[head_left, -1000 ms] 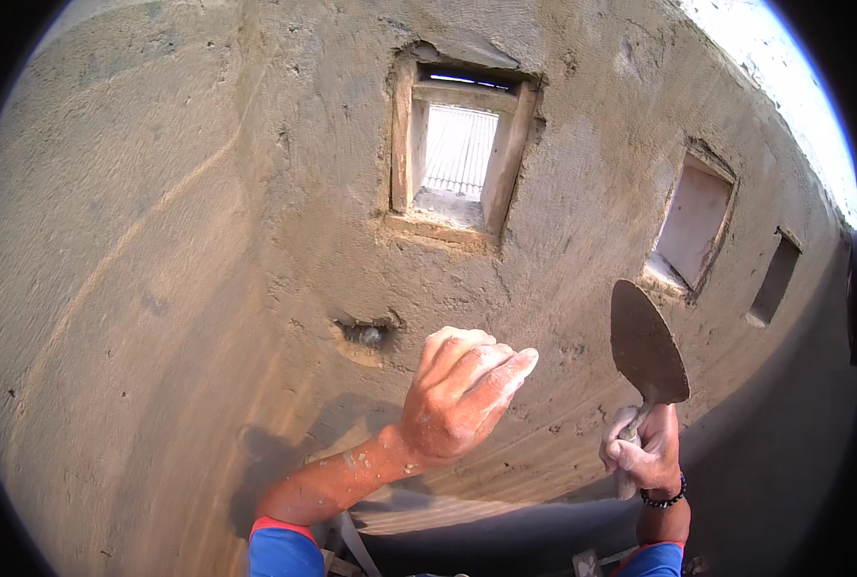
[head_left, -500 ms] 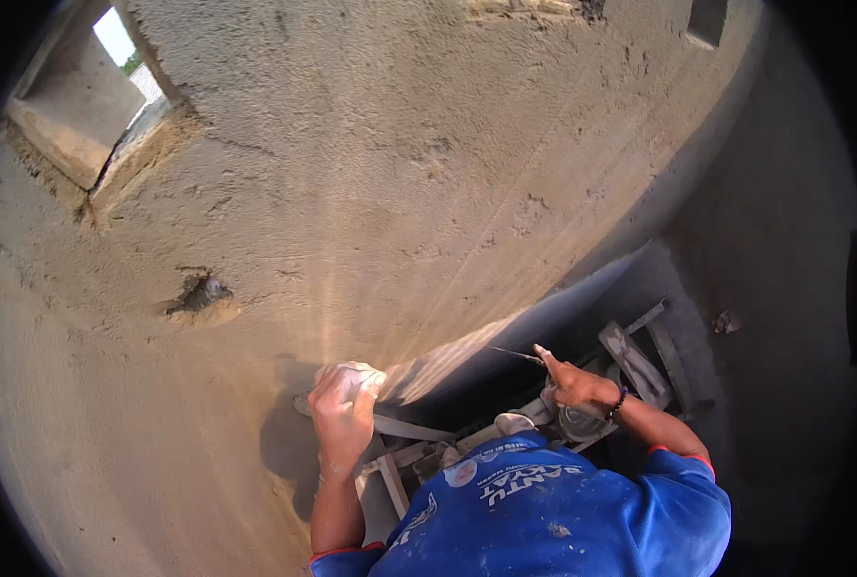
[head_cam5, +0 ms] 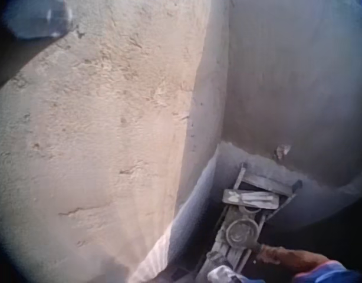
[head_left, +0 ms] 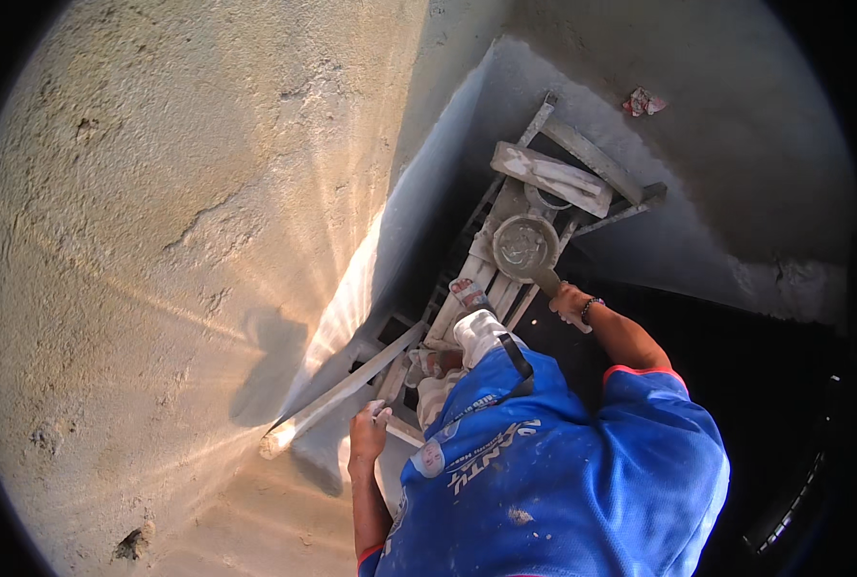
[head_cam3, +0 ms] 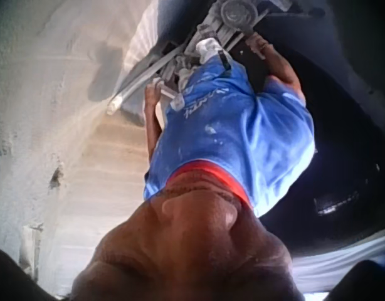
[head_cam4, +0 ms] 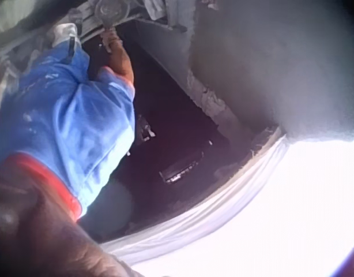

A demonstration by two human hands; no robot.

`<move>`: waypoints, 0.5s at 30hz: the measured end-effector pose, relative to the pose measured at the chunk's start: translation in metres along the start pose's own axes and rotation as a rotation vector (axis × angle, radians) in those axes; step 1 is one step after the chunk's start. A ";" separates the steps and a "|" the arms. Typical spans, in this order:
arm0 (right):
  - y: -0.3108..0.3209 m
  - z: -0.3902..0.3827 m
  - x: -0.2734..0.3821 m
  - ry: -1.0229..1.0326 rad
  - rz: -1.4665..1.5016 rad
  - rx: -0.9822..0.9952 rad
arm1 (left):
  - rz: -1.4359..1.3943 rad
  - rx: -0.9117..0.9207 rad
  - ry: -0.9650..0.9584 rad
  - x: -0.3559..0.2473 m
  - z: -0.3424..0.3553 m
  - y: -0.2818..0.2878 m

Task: The person applies plaster around a small square opening in a concrete wall using a trowel, then uses the trowel to smooth and scrape the edges of the opening.

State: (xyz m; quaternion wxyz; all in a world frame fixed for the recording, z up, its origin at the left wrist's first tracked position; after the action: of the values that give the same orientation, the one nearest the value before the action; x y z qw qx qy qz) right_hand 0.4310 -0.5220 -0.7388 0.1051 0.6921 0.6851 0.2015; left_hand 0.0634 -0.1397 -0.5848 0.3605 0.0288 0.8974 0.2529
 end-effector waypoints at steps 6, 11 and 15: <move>-0.008 0.090 -0.047 -0.202 0.204 0.012 | -0.080 -0.060 0.032 0.060 0.030 -0.030; -0.028 0.227 -0.086 -0.154 -0.085 0.015 | -0.203 -0.101 0.323 0.138 0.024 -0.053; -0.035 0.291 -0.090 0.189 -0.651 -0.143 | -0.332 -0.164 0.409 0.178 0.023 -0.048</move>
State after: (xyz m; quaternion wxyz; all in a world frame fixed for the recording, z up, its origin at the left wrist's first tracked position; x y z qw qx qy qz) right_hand 0.5244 -0.5717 -1.0264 0.1484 0.4063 0.8608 0.2681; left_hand -0.0468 -0.1296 -0.7338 0.2092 -0.1999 0.9204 0.2628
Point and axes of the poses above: each hand's wrist, its own z-axis towards the middle knuckle, its own y-axis out of the back of the hand, x = y × z, the point moved 6 cm from there along z, towards the middle knuckle, and after that the axes turned 7 degrees about -z, right-handed, at the moved point
